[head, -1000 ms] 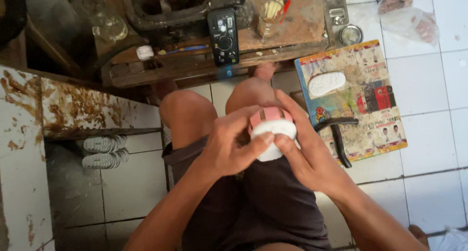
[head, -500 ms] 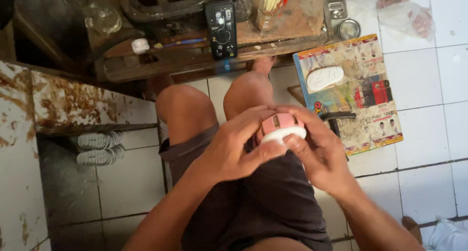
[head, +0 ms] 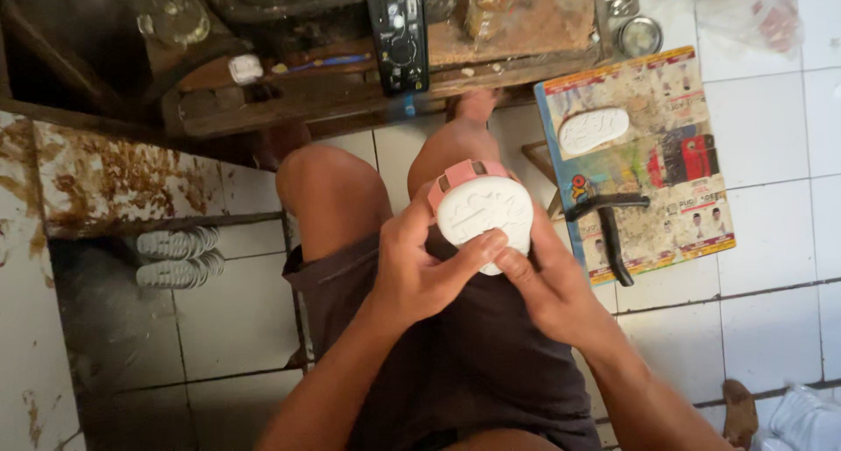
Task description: The person heats a white foam sole over a gas burner flame, then presses it onto a pink sandal upper and trims the excess foam around the edge with a knife. They repeat the heating, pressing, and trimming on another sandal and place the finished sandals on a board with a row of completed pink sandals.
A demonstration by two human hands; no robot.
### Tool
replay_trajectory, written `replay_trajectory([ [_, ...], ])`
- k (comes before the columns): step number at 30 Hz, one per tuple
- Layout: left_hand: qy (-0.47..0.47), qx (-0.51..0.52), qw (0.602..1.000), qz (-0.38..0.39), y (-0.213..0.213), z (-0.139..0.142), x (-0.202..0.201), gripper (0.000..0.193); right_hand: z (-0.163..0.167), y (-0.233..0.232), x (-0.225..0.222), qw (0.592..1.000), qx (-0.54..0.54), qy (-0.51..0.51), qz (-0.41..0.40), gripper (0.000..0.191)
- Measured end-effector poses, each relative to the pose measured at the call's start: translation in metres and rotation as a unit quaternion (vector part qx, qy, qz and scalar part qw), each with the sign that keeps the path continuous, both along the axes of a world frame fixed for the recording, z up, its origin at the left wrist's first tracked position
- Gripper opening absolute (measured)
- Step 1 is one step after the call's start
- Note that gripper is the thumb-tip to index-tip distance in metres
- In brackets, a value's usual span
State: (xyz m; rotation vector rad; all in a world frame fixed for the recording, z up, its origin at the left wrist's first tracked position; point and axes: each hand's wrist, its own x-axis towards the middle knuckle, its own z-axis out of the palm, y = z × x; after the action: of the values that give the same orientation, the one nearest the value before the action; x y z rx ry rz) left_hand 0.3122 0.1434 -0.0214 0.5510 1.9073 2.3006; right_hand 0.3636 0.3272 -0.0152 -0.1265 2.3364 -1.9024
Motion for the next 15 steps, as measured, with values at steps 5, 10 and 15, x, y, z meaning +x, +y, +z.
replay_trajectory([
  [5, 0.016, -0.047, 0.996, 0.07, 0.01, -0.004, 0.005, 0.05, -0.015, 0.002, -0.001, 0.998, -0.04, 0.021, -0.038, 0.05],
  [10, 0.034, -0.03, 0.996, 0.079, 0.007, 0.003, -0.009, 0.054, -0.019, -0.007, -0.021, 0.998, -0.031, 0.036, -0.035, 0.048],
  [15, 0.009, -0.038, 0.997, 0.071, 0.001, -0.001, -0.008, 0.055, -0.001, 0.009, -0.024, 0.996, 0.004, -0.031, 0.085, 0.06],
])
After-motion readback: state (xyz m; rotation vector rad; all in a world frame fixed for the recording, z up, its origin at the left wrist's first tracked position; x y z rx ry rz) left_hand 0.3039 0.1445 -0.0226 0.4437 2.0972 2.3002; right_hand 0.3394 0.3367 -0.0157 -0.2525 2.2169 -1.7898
